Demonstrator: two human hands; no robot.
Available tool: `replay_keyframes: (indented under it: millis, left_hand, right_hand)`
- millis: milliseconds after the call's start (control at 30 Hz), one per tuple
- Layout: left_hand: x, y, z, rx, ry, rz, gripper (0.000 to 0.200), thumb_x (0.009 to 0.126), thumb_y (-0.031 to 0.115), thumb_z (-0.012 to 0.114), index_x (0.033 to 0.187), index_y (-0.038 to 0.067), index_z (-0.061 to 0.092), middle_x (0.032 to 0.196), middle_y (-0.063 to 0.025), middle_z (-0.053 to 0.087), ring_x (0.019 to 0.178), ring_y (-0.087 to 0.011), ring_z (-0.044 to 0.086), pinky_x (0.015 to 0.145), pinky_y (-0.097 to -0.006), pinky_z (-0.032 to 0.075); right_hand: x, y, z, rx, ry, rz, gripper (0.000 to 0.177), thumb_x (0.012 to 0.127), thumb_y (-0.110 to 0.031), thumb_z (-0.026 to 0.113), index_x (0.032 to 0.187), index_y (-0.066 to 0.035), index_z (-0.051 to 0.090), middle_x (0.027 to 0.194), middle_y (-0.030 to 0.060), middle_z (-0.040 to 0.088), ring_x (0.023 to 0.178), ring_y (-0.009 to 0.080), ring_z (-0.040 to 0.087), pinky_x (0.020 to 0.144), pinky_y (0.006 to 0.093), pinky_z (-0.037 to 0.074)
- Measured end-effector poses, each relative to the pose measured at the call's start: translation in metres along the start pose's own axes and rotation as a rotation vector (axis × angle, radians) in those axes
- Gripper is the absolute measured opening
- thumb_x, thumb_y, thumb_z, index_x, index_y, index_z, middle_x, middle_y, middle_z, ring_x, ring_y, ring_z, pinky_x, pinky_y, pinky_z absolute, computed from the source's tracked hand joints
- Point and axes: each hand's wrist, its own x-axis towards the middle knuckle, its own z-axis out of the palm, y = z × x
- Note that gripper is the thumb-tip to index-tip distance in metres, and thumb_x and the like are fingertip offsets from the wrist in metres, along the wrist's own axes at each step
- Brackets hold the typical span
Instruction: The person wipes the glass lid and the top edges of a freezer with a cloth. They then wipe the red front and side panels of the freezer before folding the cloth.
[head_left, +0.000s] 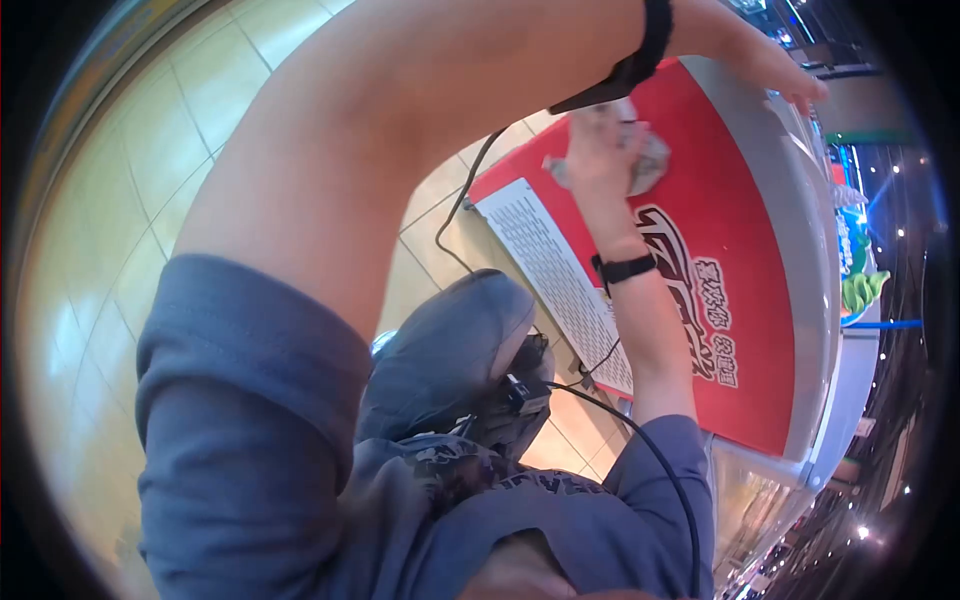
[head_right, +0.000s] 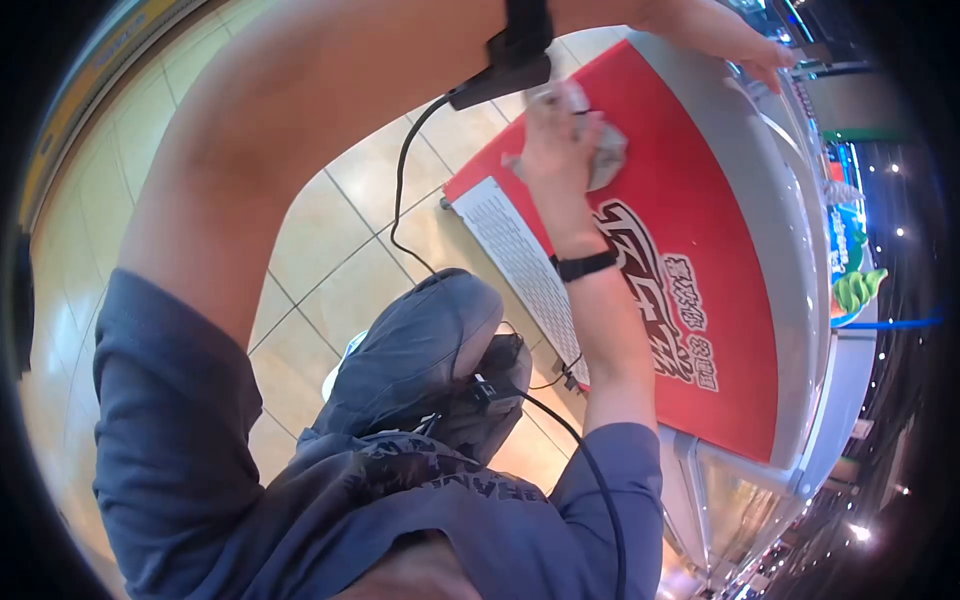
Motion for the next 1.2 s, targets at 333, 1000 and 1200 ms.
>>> replay_keyframes:
  millis: [333, 1000, 1200]
  left_hand:
    - [-0.353, -0.029, -0.01, -0.257, 0.437, -0.431, 0.04, 0.108, 0.019, 0.036, 0.136, 0.0, 0.057, 0.135, -0.0116, 0.061, 0.129, -0.0214, 0.055, 0.113, -0.0359, 0.038]
    - [-0.187, -0.024, 0.161, 0.174, 0.494, -0.184, 0.075, 0.095, 0.024, 0.058, 0.156, -0.001, 0.023, 0.157, -0.0331, 0.027, 0.149, -0.0511, 0.021, 0.124, -0.0541, 0.017]
    - [-0.143, -0.045, 0.124, 0.493, 0.783, -0.077, 0.06, 0.097, 0.029, 0.055, 0.149, 0.003, 0.038, 0.148, -0.0342, 0.039, 0.143, -0.0531, 0.029, 0.12, -0.059, 0.019]
  right_hand:
    - [-0.019, -0.017, 0.032, 0.053, -0.12, -0.116, 0.049, 0.096, -0.025, 0.045, 0.144, -0.018, 0.05, 0.161, 0.0062, 0.035, 0.156, 0.0228, 0.014, 0.118, 0.0698, 0.012]
    - [-0.042, 0.155, -0.153, 1.285, 0.041, -0.006, 0.039, 0.089, 0.007, 0.055, 0.118, -0.01, 0.073, 0.13, 0.0114, 0.068, 0.137, 0.0334, 0.051, 0.118, 0.0472, 0.028]
    - [-0.109, 0.265, -0.167, 0.06, 0.514, 0.256, 0.032, 0.092, -0.002, 0.056, 0.119, -0.008, 0.072, 0.127, 0.0085, 0.07, 0.131, 0.0356, 0.055, 0.112, 0.0468, 0.036]
